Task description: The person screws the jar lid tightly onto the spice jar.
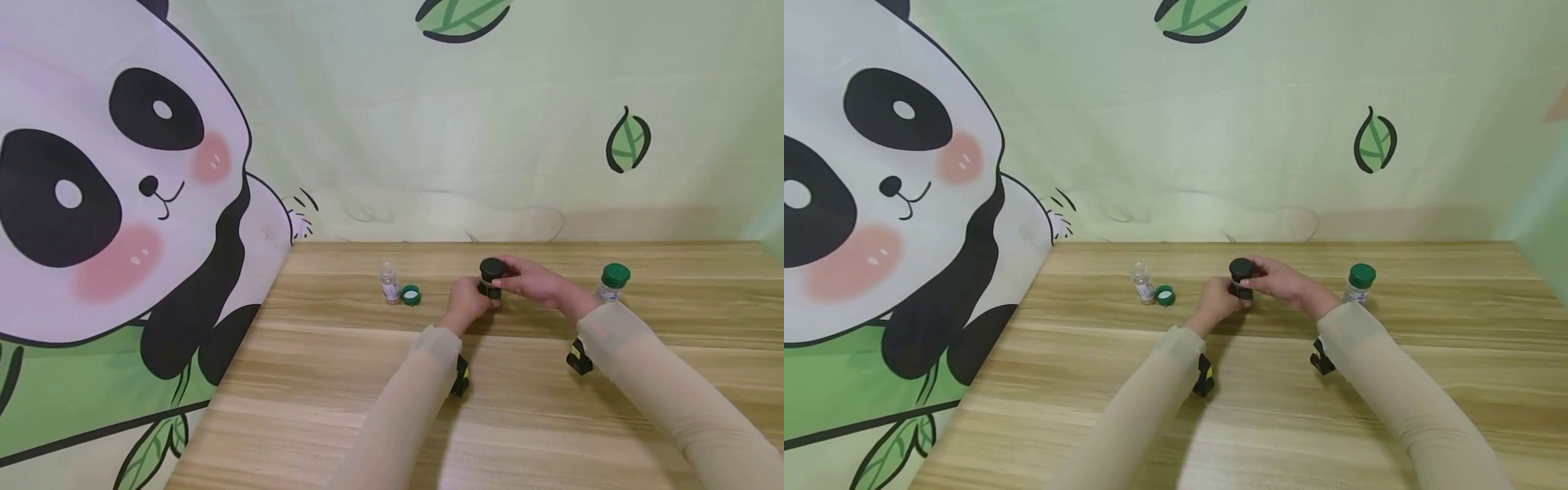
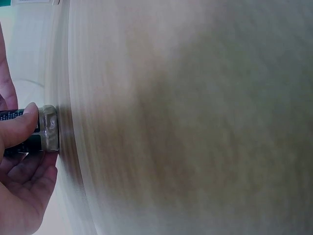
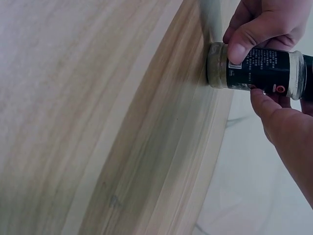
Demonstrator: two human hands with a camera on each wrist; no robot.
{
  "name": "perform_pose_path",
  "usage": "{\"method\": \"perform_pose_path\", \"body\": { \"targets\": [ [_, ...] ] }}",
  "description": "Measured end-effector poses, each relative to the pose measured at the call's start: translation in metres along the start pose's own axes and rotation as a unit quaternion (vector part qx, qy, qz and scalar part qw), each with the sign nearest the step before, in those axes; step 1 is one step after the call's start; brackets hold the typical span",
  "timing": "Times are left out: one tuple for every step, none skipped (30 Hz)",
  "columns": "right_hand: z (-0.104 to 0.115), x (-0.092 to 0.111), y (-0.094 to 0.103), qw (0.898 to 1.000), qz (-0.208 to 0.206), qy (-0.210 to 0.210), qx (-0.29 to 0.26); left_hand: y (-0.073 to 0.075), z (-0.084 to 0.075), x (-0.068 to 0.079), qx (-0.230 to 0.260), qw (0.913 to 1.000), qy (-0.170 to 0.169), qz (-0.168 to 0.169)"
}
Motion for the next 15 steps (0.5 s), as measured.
{"method": "perform_pose_path", "body": {
  "targets": [
    [0.0001,0.0002,0.0001,1.000,0.001,-0.001,0.001,0.0001,-0.0002,0.0004,0.001,1.0000,0.000,0.001],
    [0.0002,0.0004,-0.0001,1.000,0.001,-0.003,0.001,0.0003,-0.0004,0.0005,0.002,1.0000,0.000,0.002],
    [0.0004,0.0006,-0.0002,1.000,0.002,-0.004,0.002,0.0004,-0.0005,0.0007,0.004,1.0000,0.001,0.004],
    [0.0001,0.0004,-0.0005,1.000,0.001,-0.006,0.002,0.0003,-0.0005,0.0006,0.006,1.0000,0.001,0.005],
    [-0.0001,0.0003,-0.0007,1.000,0.000,-0.008,0.002,0.0003,-0.0004,0.0007,0.009,0.9999,0.002,0.006],
    [-0.0003,0.0002,-0.0009,1.000,-0.001,-0.009,0.002,0.0004,-0.0004,0.0008,0.011,0.9999,0.002,0.007],
    [-0.0003,0.0002,-0.0011,1.000,-0.002,-0.009,0.003,0.0005,-0.0002,0.0009,0.014,0.9999,0.003,0.008],
    [-0.0004,0.0001,-0.0014,1.000,-0.003,-0.009,0.004,0.0005,-0.0001,0.0009,0.015,0.9998,0.003,0.009],
    [-0.0004,0.0000,-0.0016,1.000,-0.004,-0.008,0.006,0.0006,0.0000,0.0010,0.015,0.9998,0.001,0.008],
    [-0.0002,0.0002,-0.0017,1.000,-0.005,-0.008,0.007,0.0006,0.0000,0.0011,0.016,0.9998,0.001,0.008],
    [0.0001,0.0003,-0.0019,1.000,-0.006,-0.008,0.009,0.0006,0.0001,0.0011,0.016,0.9998,0.000,0.008],
    [0.0006,0.0005,-0.0022,1.000,-0.008,-0.008,0.011,0.0007,0.0000,0.0012,0.016,0.9999,0.000,0.007],
    [0.0008,0.0004,-0.0025,1.000,-0.010,-0.009,0.013,0.0007,0.0000,0.0012,0.015,0.9999,-0.001,0.006],
    [0.0009,0.0002,-0.0028,1.000,-0.013,-0.010,0.015,0.0007,0.0000,0.0013,0.013,0.9999,-0.002,0.004],
    [0.0015,0.0004,-0.0032,1.000,-0.016,-0.011,0.016,0.0009,-0.0003,0.0016,0.012,0.9999,-0.003,0.003]
  ]
}}
Point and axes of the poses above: each hand's wrist, its own x-axis away from the middle knuckle, its own y-axis out of the back of the hand, z = x × y, the point moved 1 cm from there along -x, towards the middle knuckle, and after that the axes turned 5 degrees about y, right-handed, at the moved point
